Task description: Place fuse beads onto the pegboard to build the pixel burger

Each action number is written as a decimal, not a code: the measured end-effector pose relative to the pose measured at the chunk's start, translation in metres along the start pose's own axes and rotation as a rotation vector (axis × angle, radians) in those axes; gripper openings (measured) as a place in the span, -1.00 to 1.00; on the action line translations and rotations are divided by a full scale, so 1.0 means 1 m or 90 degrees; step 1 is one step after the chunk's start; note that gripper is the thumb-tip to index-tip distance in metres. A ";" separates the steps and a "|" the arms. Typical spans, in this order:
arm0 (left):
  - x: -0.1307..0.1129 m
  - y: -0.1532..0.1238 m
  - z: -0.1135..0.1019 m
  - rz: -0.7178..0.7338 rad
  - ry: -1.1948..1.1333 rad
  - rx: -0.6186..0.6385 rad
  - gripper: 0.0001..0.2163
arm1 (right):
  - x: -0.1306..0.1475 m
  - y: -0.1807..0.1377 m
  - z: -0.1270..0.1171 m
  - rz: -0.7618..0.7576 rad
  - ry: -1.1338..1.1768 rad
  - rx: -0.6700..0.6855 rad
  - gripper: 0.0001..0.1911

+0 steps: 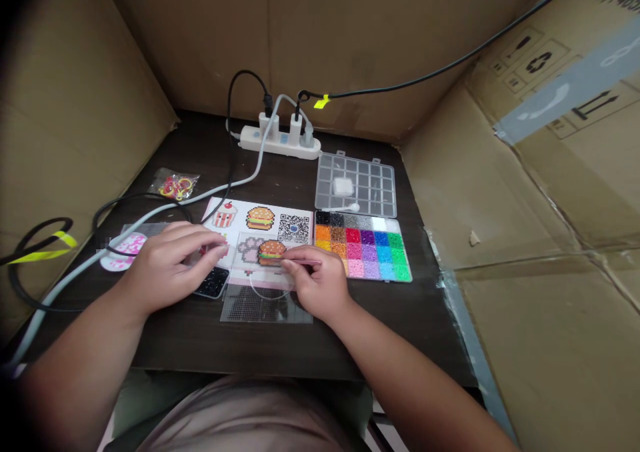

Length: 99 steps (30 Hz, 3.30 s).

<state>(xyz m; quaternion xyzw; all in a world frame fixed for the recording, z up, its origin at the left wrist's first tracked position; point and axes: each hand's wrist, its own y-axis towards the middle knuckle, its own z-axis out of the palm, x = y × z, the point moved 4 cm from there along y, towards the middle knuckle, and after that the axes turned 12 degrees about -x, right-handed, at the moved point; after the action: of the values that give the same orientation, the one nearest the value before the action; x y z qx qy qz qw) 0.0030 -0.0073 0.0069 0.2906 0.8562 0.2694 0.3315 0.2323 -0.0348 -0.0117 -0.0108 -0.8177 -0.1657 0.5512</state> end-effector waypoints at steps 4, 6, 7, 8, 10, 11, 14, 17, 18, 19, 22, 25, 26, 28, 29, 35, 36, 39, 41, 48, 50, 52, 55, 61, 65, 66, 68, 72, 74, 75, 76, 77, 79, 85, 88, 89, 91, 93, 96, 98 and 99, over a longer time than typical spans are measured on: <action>0.000 0.000 0.000 -0.007 0.000 0.003 -0.92 | 0.000 0.000 0.000 0.005 0.001 0.005 -0.90; 0.001 0.000 0.000 -0.018 0.000 0.004 -0.91 | 0.000 0.001 0.000 0.010 -0.001 0.006 -0.90; 0.001 0.001 0.000 -0.022 -0.001 0.006 -0.90 | 0.000 0.001 0.000 0.010 -0.002 0.006 -0.90; 0.001 0.001 0.000 -0.024 -0.001 0.008 -0.90 | 0.000 0.001 -0.001 0.010 -0.002 0.005 -0.90; 0.001 0.001 0.001 -0.022 0.000 0.008 -0.90 | 0.000 0.001 0.000 0.008 -0.004 0.006 -0.89; 0.000 0.001 0.001 -0.018 0.001 0.007 -0.90 | 0.000 0.001 0.000 0.006 -0.004 0.006 -0.90; 0.000 0.001 0.001 -0.009 0.004 0.002 -0.92 | 0.001 0.001 -0.001 0.005 0.000 0.003 -0.90; 0.000 0.000 0.001 -0.005 0.003 -0.001 -0.94 | 0.003 0.001 -0.003 0.005 0.016 -0.008 -0.90; 0.001 -0.001 0.001 -0.004 0.000 -0.002 -0.94 | 0.004 0.001 -0.004 0.003 0.020 -0.013 -0.90; 0.001 -0.001 0.001 -0.003 -0.002 -0.003 -0.94 | 0.004 0.001 -0.006 -0.001 0.023 -0.019 -0.90; 0.002 -0.001 0.001 -0.006 -0.009 -0.006 -0.94 | 0.006 0.001 -0.011 -0.018 0.014 -0.041 -0.91; 0.003 -0.001 0.001 -0.019 -0.009 -0.009 -0.93 | 0.008 0.002 -0.019 -0.043 -0.013 -0.070 -0.91; 0.003 -0.001 0.001 -0.025 -0.007 -0.009 -0.93 | 0.008 0.002 -0.023 -0.052 -0.022 -0.084 -0.92; 0.002 -0.001 0.000 -0.030 -0.004 -0.009 -0.92 | 0.008 0.003 -0.031 -0.051 -0.049 -0.118 -0.92; 0.001 -0.001 0.000 -0.031 -0.002 -0.011 -0.91 | 0.007 0.003 -0.036 -0.036 -0.061 -0.144 -0.91; -0.001 0.000 -0.001 -0.036 -0.005 -0.021 -0.90 | -0.005 0.006 -0.064 0.031 -0.125 -0.260 -0.74; -0.001 0.000 -0.001 -0.037 -0.006 -0.021 -0.90 | -0.005 0.006 -0.068 0.048 -0.133 -0.289 -0.73; 0.000 -0.001 0.001 -0.038 -0.004 -0.017 -0.91 | -0.002 0.008 -0.078 0.060 -0.155 -0.347 -0.72; 0.001 -0.001 0.001 -0.036 -0.006 -0.018 -0.92 | 0.001 0.011 -0.083 0.061 -0.187 -0.354 -0.72; 0.002 -0.001 0.001 -0.025 -0.035 -0.036 -0.96 | -0.009 0.023 -0.090 0.094 -0.274 -0.270 -0.69; 0.002 -0.001 0.000 -0.022 -0.037 -0.048 -0.95 | -0.013 0.023 -0.088 0.098 -0.262 -0.247 -0.72; 0.002 0.000 0.000 -0.021 -0.031 -0.051 -0.94 | -0.013 0.023 -0.087 0.090 -0.230 -0.239 -0.76; 0.001 0.000 0.000 -0.018 -0.023 -0.048 -0.95 | -0.009 0.023 -0.086 0.075 -0.220 -0.248 -0.81; 0.000 0.002 -0.002 -0.001 -0.008 -0.056 -0.95 | -0.010 0.024 -0.084 0.076 -0.249 -0.225 -0.81; 0.002 0.002 -0.001 -0.003 -0.004 -0.058 -0.96 | -0.015 0.024 -0.081 0.078 -0.257 -0.209 -0.78; 0.002 0.002 -0.001 -0.003 -0.004 -0.058 -0.96 | -0.016 0.025 -0.081 0.079 -0.257 -0.210 -0.77; 0.002 0.002 0.000 -0.001 -0.005 -0.057 -0.97 | -0.016 0.025 -0.081 0.081 -0.260 -0.208 -0.78; 0.002 0.002 0.000 0.007 -0.009 -0.058 -0.95 | -0.015 0.025 -0.081 0.083 -0.269 -0.193 -0.81; 0.001 0.003 0.000 0.012 -0.010 -0.058 -0.95 | -0.014 0.025 -0.082 0.086 -0.270 -0.196 -0.80; 0.001 0.002 -0.001 0.014 -0.010 -0.059 -0.95 | -0.013 0.025 -0.083 0.087 -0.270 -0.203 -0.80; 0.001 0.002 -0.001 0.015 -0.010 -0.059 -0.95 | -0.013 0.024 -0.084 0.090 -0.270 -0.211 -0.80; 0.001 0.002 -0.001 0.014 -0.011 -0.058 -0.95 | -0.012 0.024 -0.084 0.092 -0.272 -0.218 -0.81; 0.001 0.002 -0.001 0.010 -0.011 -0.056 -0.95 | -0.012 0.024 -0.085 0.095 -0.277 -0.227 -0.82; 0.002 0.001 -0.001 0.009 -0.012 -0.055 -0.94 | -0.011 0.024 -0.085 0.101 -0.294 -0.220 -0.82; 0.002 0.001 -0.001 0.004 -0.015 -0.054 -0.94 | -0.009 0.024 -0.086 0.108 -0.295 -0.228 -0.83; 0.002 0.001 -0.001 0.003 -0.016 -0.054 -0.94 | -0.008 0.024 -0.086 0.108 -0.294 -0.230 -0.84; 0.002 0.001 -0.001 0.003 -0.016 -0.051 -0.93 | -0.007 0.024 -0.087 0.109 -0.289 -0.233 -0.84; 0.002 0.001 -0.001 0.004 -0.015 -0.050 -0.93 | -0.007 0.024 -0.087 0.112 -0.287 -0.232 -0.84; 0.001 0.002 -0.001 0.006 -0.015 -0.048 -0.93 | -0.007 0.024 -0.087 0.122 -0.293 -0.226 -0.85; 0.000 0.002 -0.002 0.007 -0.017 -0.048 -0.93 | -0.007 0.024 -0.087 0.131 -0.302 -0.222 -0.86; 0.000 0.002 -0.002 0.008 -0.017 -0.049 -0.94 | -0.007 0.024 -0.087 0.135 -0.304 -0.223 -0.86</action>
<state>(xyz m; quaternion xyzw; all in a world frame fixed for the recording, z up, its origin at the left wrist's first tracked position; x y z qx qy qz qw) 0.0021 -0.0061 0.0090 0.2866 0.8390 0.3000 0.3521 0.3179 -0.0355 0.0179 -0.2294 -0.8775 -0.2380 0.3475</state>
